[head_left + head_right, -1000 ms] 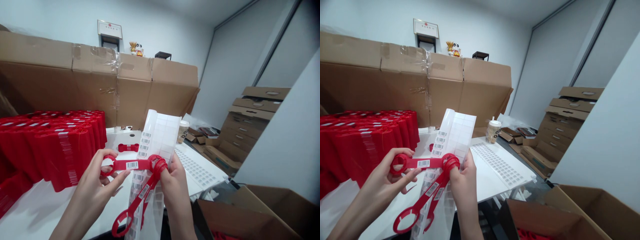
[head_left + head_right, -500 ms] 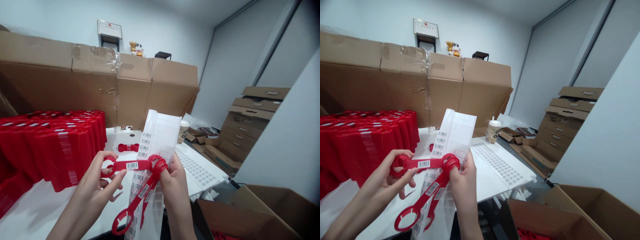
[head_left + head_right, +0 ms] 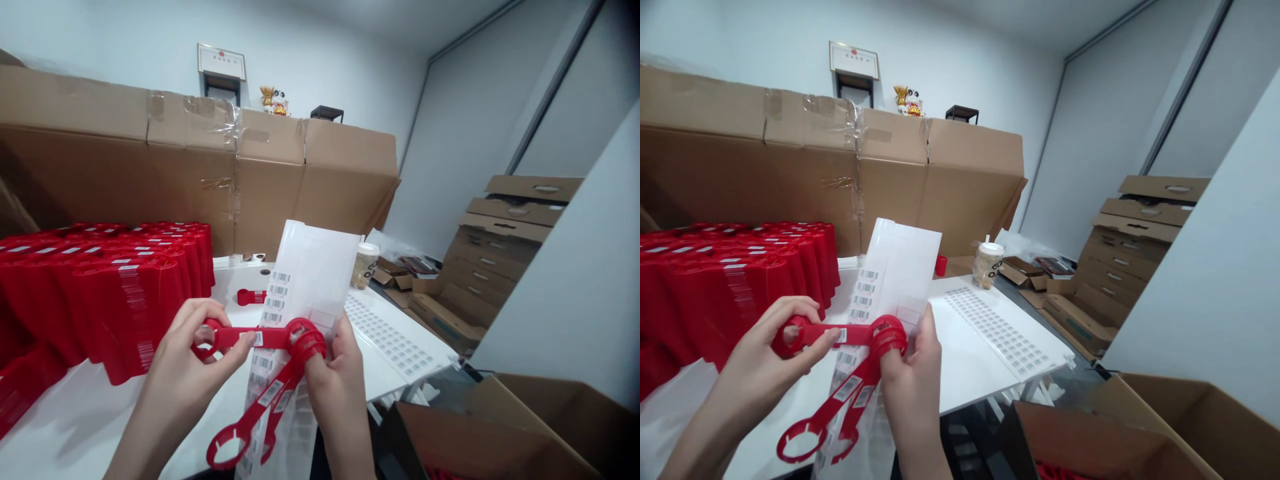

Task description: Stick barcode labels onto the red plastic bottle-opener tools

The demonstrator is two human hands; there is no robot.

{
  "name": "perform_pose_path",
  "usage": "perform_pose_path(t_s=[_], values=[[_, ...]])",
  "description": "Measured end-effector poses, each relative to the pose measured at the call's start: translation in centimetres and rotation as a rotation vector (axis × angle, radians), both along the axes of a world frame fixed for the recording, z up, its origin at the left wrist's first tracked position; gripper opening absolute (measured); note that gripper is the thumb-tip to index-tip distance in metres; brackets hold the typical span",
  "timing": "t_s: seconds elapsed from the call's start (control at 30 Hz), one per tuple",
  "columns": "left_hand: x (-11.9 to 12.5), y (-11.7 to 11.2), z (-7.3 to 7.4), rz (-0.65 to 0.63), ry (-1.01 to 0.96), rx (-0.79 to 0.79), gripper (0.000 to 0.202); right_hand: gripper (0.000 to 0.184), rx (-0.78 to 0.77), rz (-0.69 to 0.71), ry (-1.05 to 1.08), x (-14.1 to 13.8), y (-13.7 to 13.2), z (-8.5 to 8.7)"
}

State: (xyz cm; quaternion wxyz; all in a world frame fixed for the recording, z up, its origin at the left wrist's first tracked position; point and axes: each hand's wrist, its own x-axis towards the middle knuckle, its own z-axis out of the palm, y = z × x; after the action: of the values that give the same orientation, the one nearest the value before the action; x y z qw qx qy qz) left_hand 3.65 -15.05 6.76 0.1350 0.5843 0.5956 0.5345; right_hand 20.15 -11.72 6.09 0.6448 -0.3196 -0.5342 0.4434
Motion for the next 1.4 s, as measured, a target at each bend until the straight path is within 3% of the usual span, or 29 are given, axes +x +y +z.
perform_pose_path(t_s=[0.1, 0.2, 0.33, 0.53, 0.6, 0.73, 0.8, 1.03, 1.2, 1.3, 1.4], values=[[-0.1, 0.8, -0.4, 0.105, 0.12, 0.116, 0.036, 0.035, 0.019, -0.084, -0.025, -0.7, -0.9, -0.2], [-0.4, 1.2, -0.7, 0.067, 0.141, 0.086, 0.041, 0.024, 0.098, -0.152, -0.035, -1.1, -1.5, -0.3], [-0.8, 1.3, -0.5, 0.001, 0.078, 0.012, 0.043, 0.021, 0.15, -0.144, 0.007, -1.3, -1.5, -0.4], [-2.6, 1.0, 0.0, -0.307, -0.144, -0.288, 0.038, 0.038, 0.029, -0.115, 0.004, -0.1, 0.6, -0.4], [-3.4, 0.7, -0.1, -0.357, -0.287, -0.345, 0.036, 0.041, -0.015, -0.049, 0.008, 0.5, 1.8, -0.6], [-4.3, -0.3, -0.5, -0.387, -0.756, -0.36, 0.032, 0.036, -0.065, 0.156, 0.024, 1.3, 3.6, -1.0], [-4.4, -0.7, -0.6, -0.406, -0.864, -0.354, 0.03, 0.035, -0.086, 0.187, 0.01, 1.5, 3.9, -0.9], [-4.8, -0.7, -0.6, -0.553, -0.789, -0.389, 0.036, 0.033, -0.121, 0.237, -0.052, 1.8, 3.7, -0.1], [-4.7, -1.1, -0.2, -0.73, -0.632, -0.435, 0.047, 0.039, -0.093, 0.364, -0.068, 2.6, 4.1, -0.5], [-4.2, -1.5, -0.1, -0.687, -0.643, -0.433, 0.052, 0.037, -0.06, 0.383, -0.079, 2.7, 4.1, -0.8], [-3.6, -1.4, -0.2, -0.503, -0.702, -0.333, 0.048, 0.037, -0.064, 0.358, -0.078, 2.4, 3.6, -0.7]])
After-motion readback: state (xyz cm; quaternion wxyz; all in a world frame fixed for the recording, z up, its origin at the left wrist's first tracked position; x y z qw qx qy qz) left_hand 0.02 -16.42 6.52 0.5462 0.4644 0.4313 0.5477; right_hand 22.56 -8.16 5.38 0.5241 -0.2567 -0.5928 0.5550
